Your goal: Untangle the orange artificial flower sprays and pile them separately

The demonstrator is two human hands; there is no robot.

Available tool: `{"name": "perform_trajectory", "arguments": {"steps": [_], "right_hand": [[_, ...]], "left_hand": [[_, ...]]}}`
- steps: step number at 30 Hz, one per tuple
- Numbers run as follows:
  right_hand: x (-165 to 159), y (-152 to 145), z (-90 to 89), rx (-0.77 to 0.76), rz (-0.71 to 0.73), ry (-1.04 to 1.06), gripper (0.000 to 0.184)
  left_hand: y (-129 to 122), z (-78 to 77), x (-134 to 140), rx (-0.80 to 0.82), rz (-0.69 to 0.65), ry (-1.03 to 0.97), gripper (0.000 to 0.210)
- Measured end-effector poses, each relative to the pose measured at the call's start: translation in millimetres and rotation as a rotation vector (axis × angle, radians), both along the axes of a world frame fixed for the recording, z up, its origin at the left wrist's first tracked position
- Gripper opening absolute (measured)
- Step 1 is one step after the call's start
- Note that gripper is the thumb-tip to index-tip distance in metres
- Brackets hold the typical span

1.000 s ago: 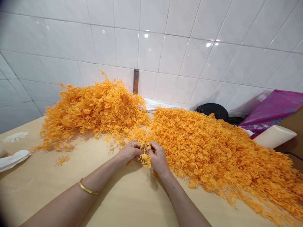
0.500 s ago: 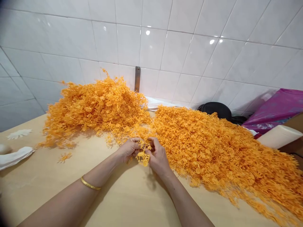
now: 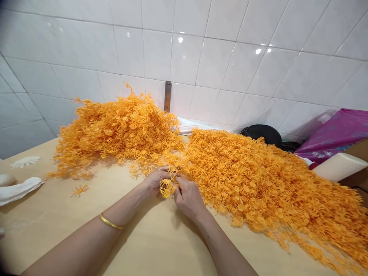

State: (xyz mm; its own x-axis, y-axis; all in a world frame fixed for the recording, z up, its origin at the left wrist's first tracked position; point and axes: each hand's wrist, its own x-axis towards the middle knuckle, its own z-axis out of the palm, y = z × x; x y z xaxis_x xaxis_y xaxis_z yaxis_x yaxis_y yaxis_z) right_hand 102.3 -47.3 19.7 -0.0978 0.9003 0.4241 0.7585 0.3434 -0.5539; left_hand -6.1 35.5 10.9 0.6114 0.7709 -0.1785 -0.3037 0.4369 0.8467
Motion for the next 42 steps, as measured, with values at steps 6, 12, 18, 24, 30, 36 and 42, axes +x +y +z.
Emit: {"name": "perform_trajectory", "arguments": {"steps": [6,12,18,24,30,36,42], "right_hand": [[-2.8,1.0,-0.7,-0.084,0.087,0.126,0.017],[-2.2,4.8,-5.0,-0.040,0.021,0.199,0.025],[0.3,1.7,-2.6,-0.100,0.058,0.055,0.016],[-3.9,-1.4,-2.4,-0.037,-0.004,-0.180,0.018],[-3.9,-3.2,-0.3,-0.025,0.117,-0.302,0.034],[-8.4,-13.3,7.4,-0.040,0.250,-0.237,0.036],[-31.8,-27.7,23.3,-0.066,0.426,-0.215,0.030]], "left_hand": [[-1.5,9.9,-7.8,-0.141,-0.029,-0.058,0.040],[-1.2,11.2,-7.5,-0.195,-0.033,-0.068,0.037],[-2.1,9.7,-6.7,-0.259,-0.156,-0.151,0.018],[-0.1,5.2,-4.6,-0.219,-0.008,-0.073,0.011],[-2.8,3.0,1.3,-0.173,0.204,-0.113,0.016],[-1.5,1.0,3.7,-0.170,0.286,-0.126,0.017],[14.2,4.6,-5.5,-0.223,0.423,-0.143,0.018]]}}
